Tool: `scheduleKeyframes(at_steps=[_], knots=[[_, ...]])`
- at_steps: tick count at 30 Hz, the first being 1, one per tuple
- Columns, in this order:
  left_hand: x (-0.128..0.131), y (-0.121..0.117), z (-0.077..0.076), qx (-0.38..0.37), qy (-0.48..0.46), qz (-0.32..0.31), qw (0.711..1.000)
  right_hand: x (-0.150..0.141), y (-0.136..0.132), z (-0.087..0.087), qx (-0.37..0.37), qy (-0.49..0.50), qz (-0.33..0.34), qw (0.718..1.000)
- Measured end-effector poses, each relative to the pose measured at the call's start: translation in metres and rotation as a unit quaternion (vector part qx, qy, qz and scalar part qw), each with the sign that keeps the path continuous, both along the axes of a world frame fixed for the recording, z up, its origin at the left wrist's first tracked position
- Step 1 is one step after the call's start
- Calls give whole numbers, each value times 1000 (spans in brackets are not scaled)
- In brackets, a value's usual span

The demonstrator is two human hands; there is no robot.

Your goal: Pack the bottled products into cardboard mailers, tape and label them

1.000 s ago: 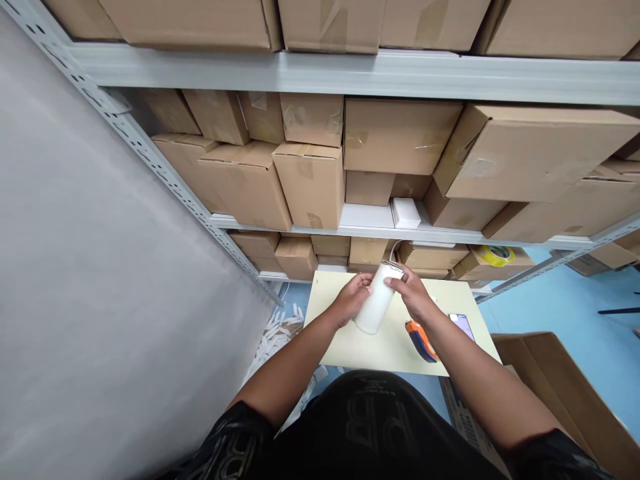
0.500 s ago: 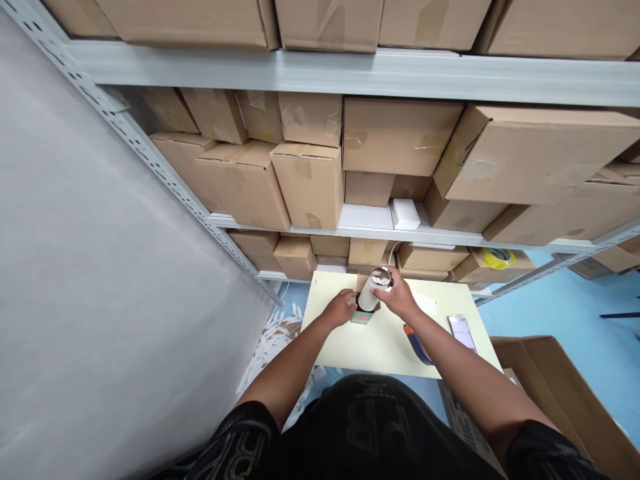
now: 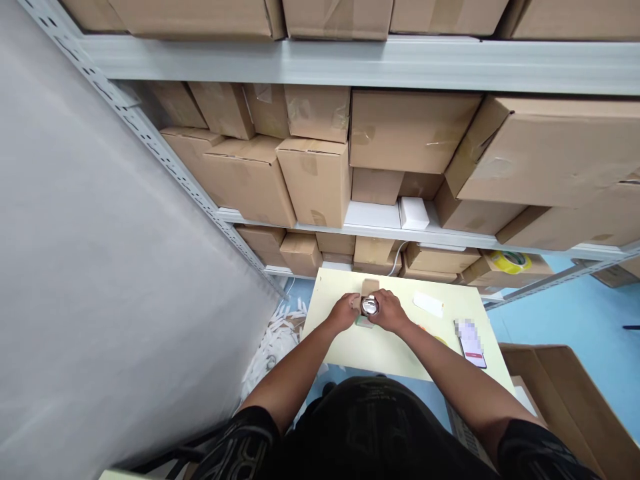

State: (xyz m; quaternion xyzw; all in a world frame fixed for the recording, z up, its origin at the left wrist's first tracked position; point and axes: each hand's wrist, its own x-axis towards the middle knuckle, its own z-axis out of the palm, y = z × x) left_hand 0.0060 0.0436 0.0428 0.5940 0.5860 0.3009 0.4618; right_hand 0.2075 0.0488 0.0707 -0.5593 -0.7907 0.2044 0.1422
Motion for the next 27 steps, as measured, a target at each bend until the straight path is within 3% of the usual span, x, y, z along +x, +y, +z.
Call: scheduleKeyframes(at_steps=[10,16,19,24,27], knots=[[7,-7,6,-4,15,14,1000,6,-8,1,64,-82,40,994],[11,-10,11,-10,18,29,999,11,-17,-13,87,-78,36,992],[13,-14,13,-25,4,43,999,17,-21,-21,73,-40,12,996],[16,-24,15,-20,-38,84,996,44,-31,-35,44,111,-111,987],[16,-29,13,38,-31,37,998,55,-40,-47,18,158,-56,986]])
